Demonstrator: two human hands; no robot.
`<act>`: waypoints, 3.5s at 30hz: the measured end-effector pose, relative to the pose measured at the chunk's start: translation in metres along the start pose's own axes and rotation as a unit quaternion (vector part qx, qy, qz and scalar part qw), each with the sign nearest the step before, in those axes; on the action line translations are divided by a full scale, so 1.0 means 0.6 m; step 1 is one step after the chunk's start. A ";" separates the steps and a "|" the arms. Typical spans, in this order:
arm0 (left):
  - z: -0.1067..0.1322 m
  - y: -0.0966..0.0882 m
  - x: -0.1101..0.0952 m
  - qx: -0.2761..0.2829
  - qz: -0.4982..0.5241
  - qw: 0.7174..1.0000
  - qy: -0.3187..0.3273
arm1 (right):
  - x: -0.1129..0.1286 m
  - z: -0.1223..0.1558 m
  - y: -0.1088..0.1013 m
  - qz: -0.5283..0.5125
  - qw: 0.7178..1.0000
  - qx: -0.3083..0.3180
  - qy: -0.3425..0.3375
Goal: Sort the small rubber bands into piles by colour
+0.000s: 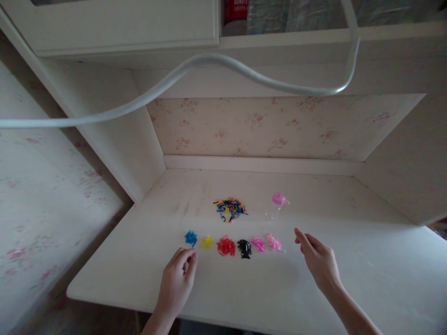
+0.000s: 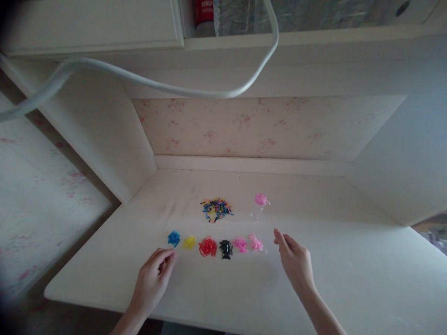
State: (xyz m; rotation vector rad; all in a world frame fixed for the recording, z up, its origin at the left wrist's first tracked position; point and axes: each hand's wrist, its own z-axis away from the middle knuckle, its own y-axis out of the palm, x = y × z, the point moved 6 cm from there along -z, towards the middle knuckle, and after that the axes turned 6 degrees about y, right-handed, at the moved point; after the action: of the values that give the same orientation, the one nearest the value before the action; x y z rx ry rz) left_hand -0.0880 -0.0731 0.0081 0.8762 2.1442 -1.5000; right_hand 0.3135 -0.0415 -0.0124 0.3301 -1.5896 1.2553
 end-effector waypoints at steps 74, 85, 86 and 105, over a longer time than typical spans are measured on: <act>-0.247 0.133 -0.053 0.081 -0.109 0.990 0.041 | -0.034 -0.007 -0.018 0.049 0.998 -0.002 -0.048; -0.139 0.028 -0.044 -0.006 -0.097 0.994 0.054 | -0.038 -0.004 -0.019 0.048 0.998 -0.003 -0.037; -0.121 0.025 -0.040 -0.014 -0.095 0.994 0.050 | -0.039 -0.004 -0.019 0.051 0.998 -0.002 -0.035; -0.002 0.027 -0.002 -0.024 -0.014 1.000 0.008 | -0.028 0.011 -0.013 0.060 0.997 -0.005 -0.042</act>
State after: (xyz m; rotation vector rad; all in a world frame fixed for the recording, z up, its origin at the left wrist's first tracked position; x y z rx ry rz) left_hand -0.0759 -0.0686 -0.0019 0.8472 2.2024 -1.4529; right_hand 0.3227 -0.0565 -0.0213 0.2863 -1.7080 1.3391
